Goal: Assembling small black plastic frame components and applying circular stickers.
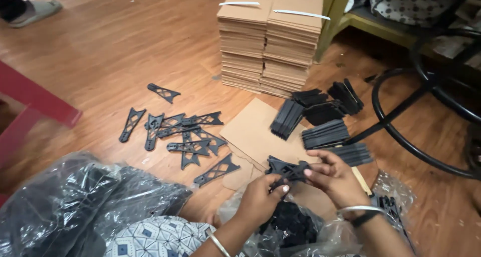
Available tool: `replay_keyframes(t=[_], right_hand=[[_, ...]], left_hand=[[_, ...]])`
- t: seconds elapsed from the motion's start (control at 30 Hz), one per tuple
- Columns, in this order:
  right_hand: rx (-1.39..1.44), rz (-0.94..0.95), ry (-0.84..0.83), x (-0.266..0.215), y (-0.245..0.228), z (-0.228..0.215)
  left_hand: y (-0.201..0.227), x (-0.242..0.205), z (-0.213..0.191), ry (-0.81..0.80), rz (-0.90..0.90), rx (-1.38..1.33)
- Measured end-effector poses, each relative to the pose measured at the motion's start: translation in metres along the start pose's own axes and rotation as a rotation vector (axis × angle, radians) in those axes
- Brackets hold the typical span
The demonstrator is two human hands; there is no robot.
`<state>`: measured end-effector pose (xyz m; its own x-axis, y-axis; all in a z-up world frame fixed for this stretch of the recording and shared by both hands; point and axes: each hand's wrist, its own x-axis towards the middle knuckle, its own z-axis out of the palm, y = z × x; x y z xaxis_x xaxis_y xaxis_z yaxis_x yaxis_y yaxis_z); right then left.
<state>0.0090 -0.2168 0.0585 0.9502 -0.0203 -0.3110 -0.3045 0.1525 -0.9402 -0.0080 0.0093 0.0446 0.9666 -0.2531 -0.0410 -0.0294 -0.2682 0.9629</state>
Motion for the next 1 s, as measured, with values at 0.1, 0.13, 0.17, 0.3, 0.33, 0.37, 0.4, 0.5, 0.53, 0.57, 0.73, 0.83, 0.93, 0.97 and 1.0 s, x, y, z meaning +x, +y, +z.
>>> replay_keyframes(t=[0.1,0.13,0.17,0.3,0.33,0.37,0.4,0.5,0.53,0.57,0.73,0.83,0.93,0.97,1.0], right_hand=[[-0.025,-0.05,-0.06,0.01,0.015,0.006],[-0.021,-0.05,-0.059,0.012,0.02,0.006],[-0.042,-0.057,-0.077,0.015,0.024,0.006],[-0.068,-0.049,-0.134,0.022,0.033,0.008],[-0.071,-0.046,-0.137,0.021,0.032,0.01],[-0.067,-0.009,-0.129,0.02,0.032,0.012],[-0.063,0.027,-0.12,0.019,0.031,0.014],[-0.063,0.088,-0.077,0.019,0.029,0.018],[-0.066,0.091,-0.079,0.019,0.031,0.019],[-0.071,0.091,-0.079,0.019,0.032,0.019],[-0.061,0.101,-0.107,0.014,0.031,0.027],[-0.051,0.118,-0.107,0.012,0.028,0.033],[-0.029,0.104,-0.07,0.014,0.036,0.037],[-0.032,0.084,-0.031,0.014,0.038,0.04],[-0.035,0.063,0.007,0.015,0.04,0.044]], left_hand=[[-0.002,0.001,0.003,-0.007,-0.019,0.022],[-0.004,0.002,0.004,-0.009,-0.02,0.026],[-0.006,0.003,0.004,-0.013,-0.046,-0.018],[-0.023,0.009,0.007,-0.056,-0.122,-0.173],[-0.029,0.01,0.01,-0.052,-0.123,-0.176],[-0.036,0.012,0.014,-0.071,-0.141,-0.251],[-0.043,0.014,0.018,-0.089,-0.157,-0.326],[-0.053,0.02,0.022,-0.089,-0.23,-0.526],[-0.046,0.021,0.019,-0.086,-0.232,-0.528],[-0.04,0.022,0.015,-0.084,-0.308,-0.603],[-0.045,0.028,0.009,-0.103,-0.458,-0.747],[-0.054,0.032,0.013,-0.149,-0.37,-0.713],[-0.054,0.031,0.016,-0.155,-0.3,-0.643],[-0.052,0.031,0.017,-0.123,-0.291,-0.62],[-0.05,0.032,0.017,-0.092,-0.281,-0.596]])
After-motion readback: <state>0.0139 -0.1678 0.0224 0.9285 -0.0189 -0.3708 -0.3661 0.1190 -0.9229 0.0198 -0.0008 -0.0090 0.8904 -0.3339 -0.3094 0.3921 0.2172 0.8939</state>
